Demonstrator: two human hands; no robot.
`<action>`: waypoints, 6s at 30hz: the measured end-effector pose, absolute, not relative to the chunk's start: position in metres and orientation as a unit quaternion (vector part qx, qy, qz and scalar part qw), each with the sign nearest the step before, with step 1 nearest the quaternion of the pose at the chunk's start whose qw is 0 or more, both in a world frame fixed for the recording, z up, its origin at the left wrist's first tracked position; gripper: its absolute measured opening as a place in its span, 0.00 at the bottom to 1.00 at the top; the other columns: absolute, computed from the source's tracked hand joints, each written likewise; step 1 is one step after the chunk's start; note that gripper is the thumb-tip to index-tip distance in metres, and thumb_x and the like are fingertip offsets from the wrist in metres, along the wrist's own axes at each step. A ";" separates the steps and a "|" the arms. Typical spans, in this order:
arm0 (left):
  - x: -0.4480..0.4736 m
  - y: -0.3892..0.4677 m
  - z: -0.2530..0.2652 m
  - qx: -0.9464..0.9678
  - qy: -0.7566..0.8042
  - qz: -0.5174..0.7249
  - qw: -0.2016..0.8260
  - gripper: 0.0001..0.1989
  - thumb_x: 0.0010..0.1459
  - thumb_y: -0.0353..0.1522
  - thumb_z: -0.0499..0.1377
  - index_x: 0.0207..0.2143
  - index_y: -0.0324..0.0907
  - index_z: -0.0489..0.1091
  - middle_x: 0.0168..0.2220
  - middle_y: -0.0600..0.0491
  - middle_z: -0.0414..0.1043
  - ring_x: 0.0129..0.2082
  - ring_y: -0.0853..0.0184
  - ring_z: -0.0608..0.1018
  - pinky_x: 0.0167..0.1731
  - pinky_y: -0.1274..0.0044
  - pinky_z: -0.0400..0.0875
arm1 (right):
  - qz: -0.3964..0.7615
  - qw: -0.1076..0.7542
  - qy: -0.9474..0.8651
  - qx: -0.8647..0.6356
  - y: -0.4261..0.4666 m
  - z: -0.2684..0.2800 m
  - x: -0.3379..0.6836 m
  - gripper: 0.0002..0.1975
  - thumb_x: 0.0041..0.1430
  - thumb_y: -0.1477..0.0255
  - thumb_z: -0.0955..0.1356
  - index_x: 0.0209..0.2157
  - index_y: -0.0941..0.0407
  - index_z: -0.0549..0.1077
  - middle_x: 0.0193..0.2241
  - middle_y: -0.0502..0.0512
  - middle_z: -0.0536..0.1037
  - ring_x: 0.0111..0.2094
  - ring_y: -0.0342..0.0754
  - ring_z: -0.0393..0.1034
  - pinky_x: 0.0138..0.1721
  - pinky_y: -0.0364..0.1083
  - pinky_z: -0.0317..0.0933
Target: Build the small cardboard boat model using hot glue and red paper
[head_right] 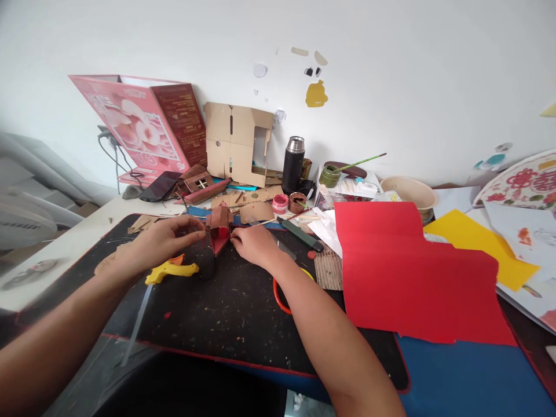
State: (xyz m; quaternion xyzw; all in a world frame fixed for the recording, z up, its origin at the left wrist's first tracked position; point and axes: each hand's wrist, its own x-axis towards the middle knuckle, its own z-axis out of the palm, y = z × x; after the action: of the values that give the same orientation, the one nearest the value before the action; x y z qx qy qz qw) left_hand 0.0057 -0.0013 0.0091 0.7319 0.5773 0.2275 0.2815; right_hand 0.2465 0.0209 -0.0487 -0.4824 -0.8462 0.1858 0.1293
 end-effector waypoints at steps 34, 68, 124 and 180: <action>-0.022 -0.001 0.020 0.566 0.484 0.487 0.457 0.21 0.51 0.48 0.76 0.32 0.42 0.76 0.28 0.53 0.77 0.27 0.67 0.74 0.28 0.77 0.69 | 0.279 0.272 -0.846 -0.363 -0.031 -0.010 0.206 0.09 0.76 0.68 0.69 0.49 0.50 0.83 0.46 0.52 0.89 0.46 0.50 0.85 0.46 0.44 0.67; -0.055 -0.005 -0.003 0.334 0.386 0.585 0.630 0.23 0.38 0.28 0.83 0.38 0.39 0.84 0.31 0.50 0.82 0.29 0.71 0.79 0.26 0.84 0.74 | 0.053 0.005 -0.927 -0.371 -0.031 -0.022 0.122 0.20 0.73 0.58 0.71 0.53 0.60 0.78 0.46 0.64 0.86 0.48 0.60 0.82 0.50 0.57 0.74; -0.057 -0.013 -0.012 0.368 0.455 0.589 0.558 0.24 0.42 0.33 0.81 0.41 0.41 0.77 0.36 0.50 0.84 0.34 0.64 0.85 0.35 0.75 0.84 | 0.658 0.442 -0.514 -0.328 -0.012 -0.027 0.157 0.31 0.60 0.41 0.74 0.40 0.57 0.75 0.18 0.40 0.66 0.15 0.39 0.60 0.18 0.41 0.53; -0.048 -0.014 -0.014 0.532 0.507 0.493 0.466 0.30 0.52 0.48 0.74 0.51 0.44 0.71 0.40 0.49 0.85 0.34 0.57 0.87 0.37 0.65 0.85 | 0.380 0.389 -0.698 -0.465 -0.029 -0.040 0.172 0.30 0.74 0.45 0.61 0.24 0.50 0.66 0.15 0.50 0.67 0.22 0.48 0.69 0.25 0.45 0.59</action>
State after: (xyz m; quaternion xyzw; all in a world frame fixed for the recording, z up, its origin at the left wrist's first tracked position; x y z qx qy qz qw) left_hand -0.0481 -0.0139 -0.0143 0.5317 0.5071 0.4930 0.4659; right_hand 0.1717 -0.0286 -0.0402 -0.4652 -0.6982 0.3802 0.3893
